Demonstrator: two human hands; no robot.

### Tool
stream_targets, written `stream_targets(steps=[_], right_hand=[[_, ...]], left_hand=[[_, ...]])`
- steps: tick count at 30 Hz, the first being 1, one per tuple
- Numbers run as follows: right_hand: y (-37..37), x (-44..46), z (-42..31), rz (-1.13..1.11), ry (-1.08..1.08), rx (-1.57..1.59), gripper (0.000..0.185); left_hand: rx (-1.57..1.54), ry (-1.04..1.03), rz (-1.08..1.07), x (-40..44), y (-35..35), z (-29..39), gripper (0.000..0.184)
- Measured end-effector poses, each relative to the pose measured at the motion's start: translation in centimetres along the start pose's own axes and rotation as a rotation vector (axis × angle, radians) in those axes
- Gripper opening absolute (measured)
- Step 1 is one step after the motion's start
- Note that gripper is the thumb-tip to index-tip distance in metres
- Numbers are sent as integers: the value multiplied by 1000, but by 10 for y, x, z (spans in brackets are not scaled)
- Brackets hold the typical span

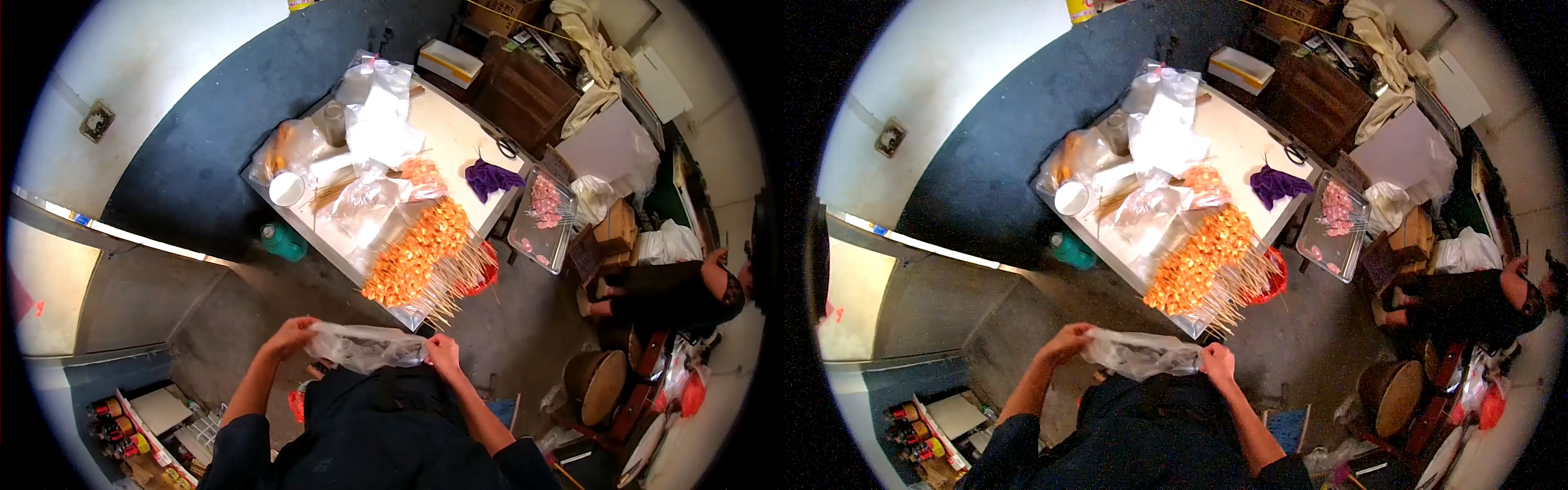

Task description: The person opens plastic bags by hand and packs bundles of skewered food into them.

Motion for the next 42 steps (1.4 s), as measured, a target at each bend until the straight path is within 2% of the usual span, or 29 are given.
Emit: stream_targets(steps=[1, 2, 3, 4, 6, 7, 9, 11, 12, 13, 15, 16, 18, 19, 20, 22, 23, 25, 26, 28, 29, 31, 36, 38, 42], right_hand=[[2, 2, -12, 66, 84, -47, 17], [3, 2, -29, 131, 168, -94, 17], [5, -5, -55, 167, 225, -24, 12], [5, -17, -86, 169, 224, -25, 12], [4, -38, -145, 275, 539, 129, 7], [0, -38, -158, 320, 647, 78, 5], [-7, -32, -160, 391, 795, -130, 5], [-15, -19, -131, 179, 774, -342, 10], [-19, -5, -101, 34, 744, -423, 13], [-16, 4, -71, -22, 695, -472, 18], [-3, 8, -17, -97, 564, -519, 28], [7, 8, -13, -122, 565, -533, 28], [28, 18, -11, 11, 278, -516, 32], [39, 41, 6, 130, 349, -587, 40], [58, 47, -11, 119, 325, -589, 44], [85, 77, -22, 295, 360, -738, 57], [100, 88, -36, 288, 359, -739, 57], [128, 113, -61, 285, 174, -796, 86], [140, 129, -67, 272, 173, -797, 86], [164, 160, -74, 289, 127, -846, 103], [171, 178, -68, 273, 125, -846, 103], [178, 206, -57, 246, 54, -908, 116], [172, 236, -33, 62, 11, -1011, 118], [165, 236, -28, 57, 30, -999, 117], [156, 231, -30, 154, 88, -994, 101]], left_hand=[[-114, -31, 37, 3, 6, 10, 26], [-171, -151, 6, -4, 1, 37, 26], [-75, -153, 132, -3, 7, 57, 26], [-112, -301, 151, -8, 1, 84, 26], [-288, -600, 89, -31, -20, 141, 24], [-290, -600, 86, -24, -18, 135, 24], [247, -501, 205, -1, -3, 91, 11], [1469, -61, 187, 28, 40, -10, 13], [1465, 53, 162, 7, 41, -23, 16], [1015, -33, 399, -6, 49, -35, 16], [796, -17, 711, -16, 87, -77, 18], [775, -4, 726, -22, 71, -76, 18], [789, -20, 797, -35, 52, -56, 20], [845, 51, 833, -30, 49, -68, 21], [845, 52, 839, -30, 38, -74, 21], [771, 115, 750, -29, 11, -87, 22], [761, 133, 723, -30, -3, -94, 25], [721, 201, 696, -33, -32, -110, 28], [691, 249, 696, -34, -46, -118, 28], [641, 302, 703, -39, -73, -127, 27], [594, 344, 704, -41, -84, -131, 27], [561, 343, 709, -43, -95, -146, 27], [496, 302, 785, -46, -114, -159, 24], [441, 327, 796, -43, -122, -153, 23], [389, 325, 792, -29, -131, -144, 23]])
Point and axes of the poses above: each hand's wrist, its own x-axis towards the middle knuckle, its own y-axis out of the back of the hand, z = x × y, the point moved 1 cm from there along x, towards the middle knuckle, and after that the axes turned 12 degrees about -z, right-handed, at the moved point
